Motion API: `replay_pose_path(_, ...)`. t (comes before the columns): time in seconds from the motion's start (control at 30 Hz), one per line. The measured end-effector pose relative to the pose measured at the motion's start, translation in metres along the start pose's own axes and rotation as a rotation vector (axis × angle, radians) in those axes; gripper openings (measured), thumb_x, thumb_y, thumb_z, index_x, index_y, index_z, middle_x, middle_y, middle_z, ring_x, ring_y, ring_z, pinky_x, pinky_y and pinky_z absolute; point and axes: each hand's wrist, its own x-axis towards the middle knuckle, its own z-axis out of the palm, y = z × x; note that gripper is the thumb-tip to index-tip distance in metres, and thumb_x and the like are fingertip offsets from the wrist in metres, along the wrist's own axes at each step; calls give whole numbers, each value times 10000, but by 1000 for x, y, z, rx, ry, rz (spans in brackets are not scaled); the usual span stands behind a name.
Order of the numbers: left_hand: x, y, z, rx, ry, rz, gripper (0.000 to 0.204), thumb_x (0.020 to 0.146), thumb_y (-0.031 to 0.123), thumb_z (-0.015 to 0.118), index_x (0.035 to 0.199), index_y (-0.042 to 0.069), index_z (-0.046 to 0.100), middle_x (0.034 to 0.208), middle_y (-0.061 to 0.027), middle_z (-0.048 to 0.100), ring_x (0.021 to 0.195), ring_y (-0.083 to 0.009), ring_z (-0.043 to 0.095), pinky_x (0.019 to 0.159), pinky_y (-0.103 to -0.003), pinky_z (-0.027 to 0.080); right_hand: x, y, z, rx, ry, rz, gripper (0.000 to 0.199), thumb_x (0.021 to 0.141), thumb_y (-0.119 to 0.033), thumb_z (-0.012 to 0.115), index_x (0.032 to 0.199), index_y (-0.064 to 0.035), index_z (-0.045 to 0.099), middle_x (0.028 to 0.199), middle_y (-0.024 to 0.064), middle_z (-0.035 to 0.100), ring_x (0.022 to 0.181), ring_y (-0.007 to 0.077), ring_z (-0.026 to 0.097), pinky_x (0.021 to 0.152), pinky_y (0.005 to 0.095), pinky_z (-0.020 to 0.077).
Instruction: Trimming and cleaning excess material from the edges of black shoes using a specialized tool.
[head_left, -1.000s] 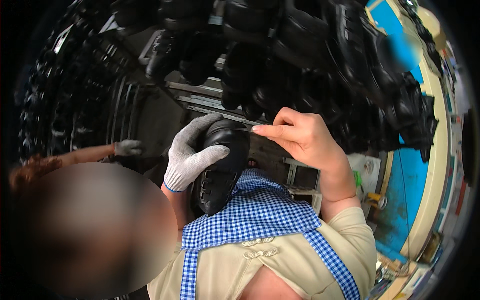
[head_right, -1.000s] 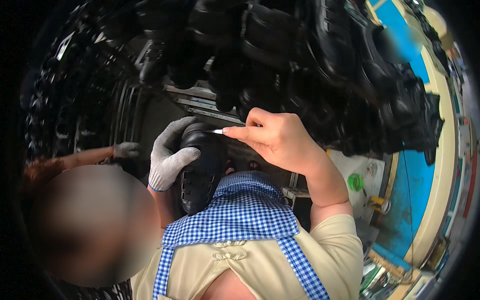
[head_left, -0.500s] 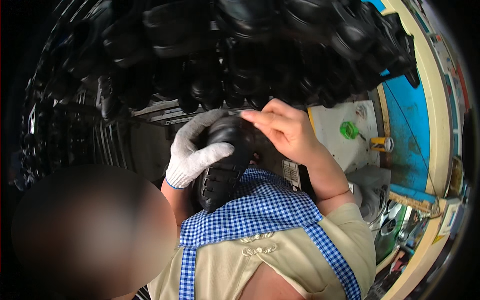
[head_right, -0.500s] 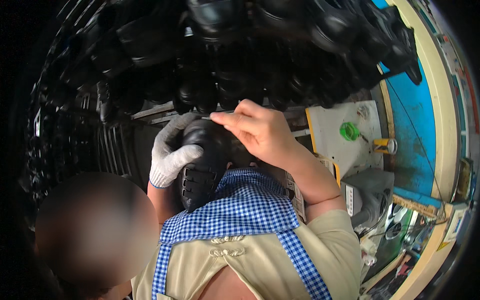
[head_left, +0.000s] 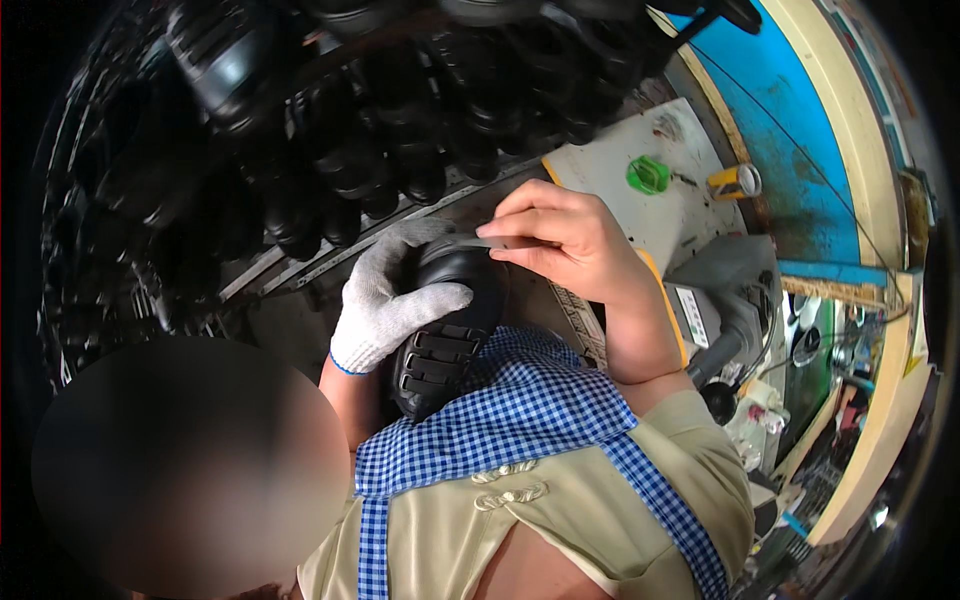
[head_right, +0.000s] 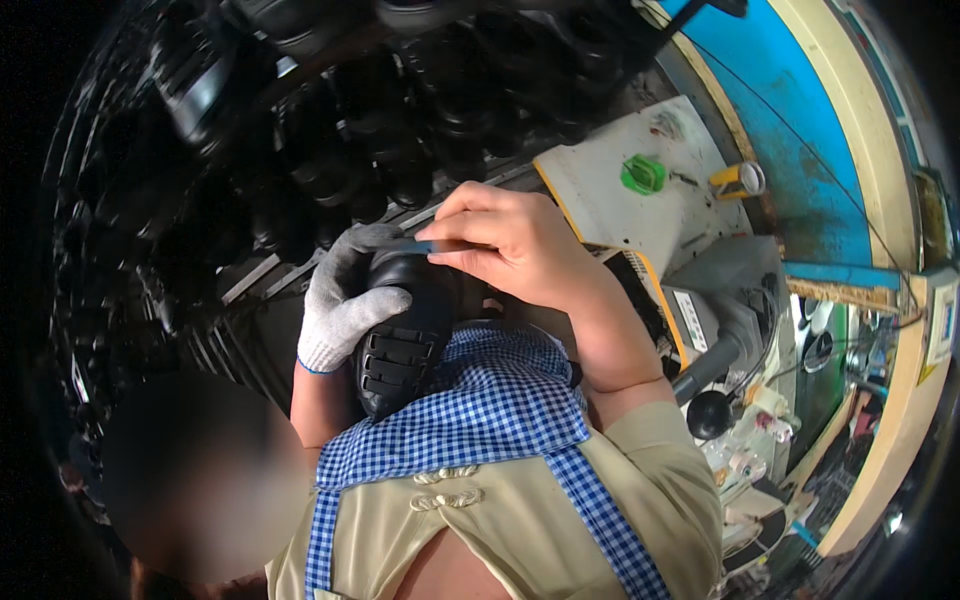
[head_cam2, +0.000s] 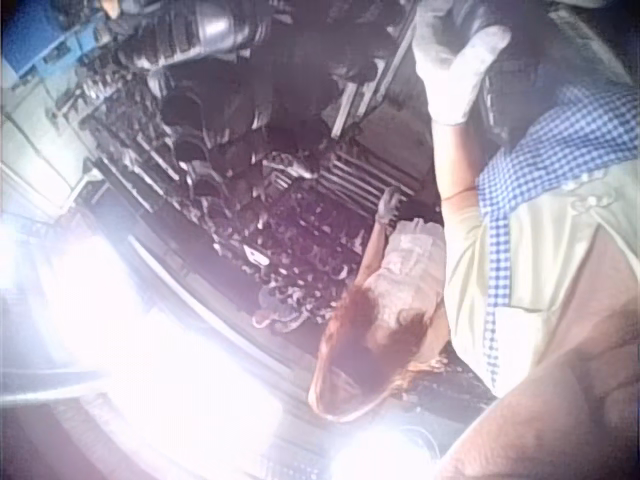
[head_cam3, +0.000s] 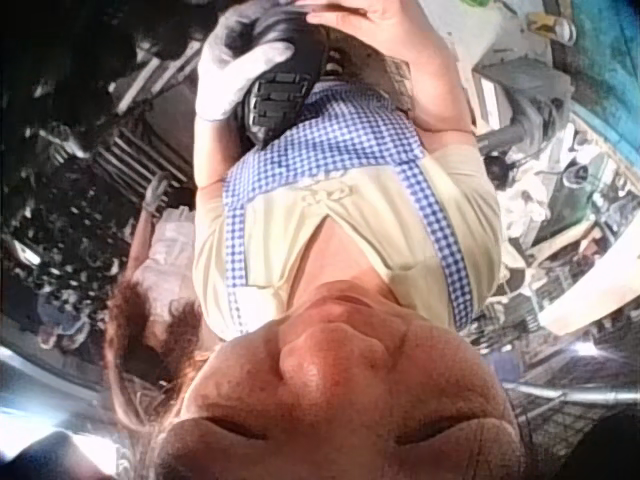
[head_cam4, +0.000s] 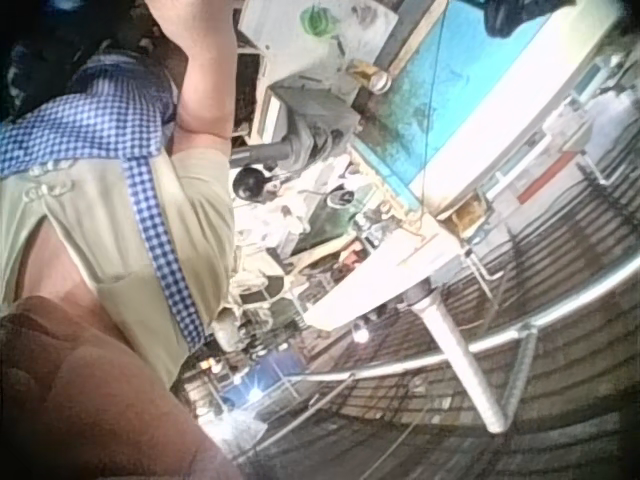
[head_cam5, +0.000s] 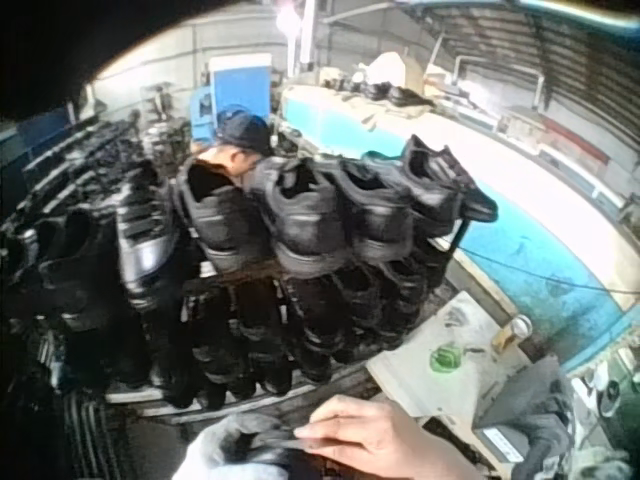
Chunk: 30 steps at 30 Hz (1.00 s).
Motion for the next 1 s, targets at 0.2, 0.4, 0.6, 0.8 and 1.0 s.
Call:
replay_pose_path(0.2, 30, -13, 30, 145, -136, -25, 644, 667, 231, 868, 1200, 16, 577, 1124, -86, 624, 1059, -187, 586, 968, -326, 453, -50, 21, 12, 254, 27, 356, 673, 684, -264, 861, 1221, -1, 553, 1050, 143, 678, 958, 228, 669, 851, 321, 517)
replay_pose_path(0.4, 49, -59, 37, 95, -396, -246, 613, 724, 243, 823, 1226, 8, 559, 1141, -92, 621, 1075, -199, 570, 985, -331, 426, -108, 80, 15, 441, 197, 556, 451, 795, -269, 775, 1117, 13, 633, 945, 79, 686, 869, 146, 639, 832, 287, 497)
replay_pose_path(0.6, 75, -95, 52, -13, -447, -354, 609, 775, 268, 787, 1239, -40, 543, 1164, -118, 625, 1068, -202, 582, 973, -340, 439, -197, 312, -29, -215, 1589, 682, 231, 847, -180, 716, 1022, -30, 707, 677, 2, 597, 631, 109, 556, 627, 273, 466)
replay_pose_path(0.8, 83, -112, 61, 14, -414, -452, 575, 775, 258, 793, 1208, -43, 565, 1127, -124, 639, 1042, -195, 589, 955, -337, 448, -152, 341, -65, -766, 1109, 972, 379, 764, -204, 739, 1138, -190, 678, 911, 94, 650, 781, 283, 647, 713, 382, 523)
replay_pose_path(1.0, 87, -119, 44, 56, -350, -433, 541, 777, 230, 790, 1199, -32, 574, 1098, -110, 651, 1013, -191, 601, 933, -332, 459, -178, 349, -98, -959, 1130, 883, 99, 826, -250, 689, 903, -195, 718, 936, 57, 667, 796, 294, 655, 692, 394, 533)
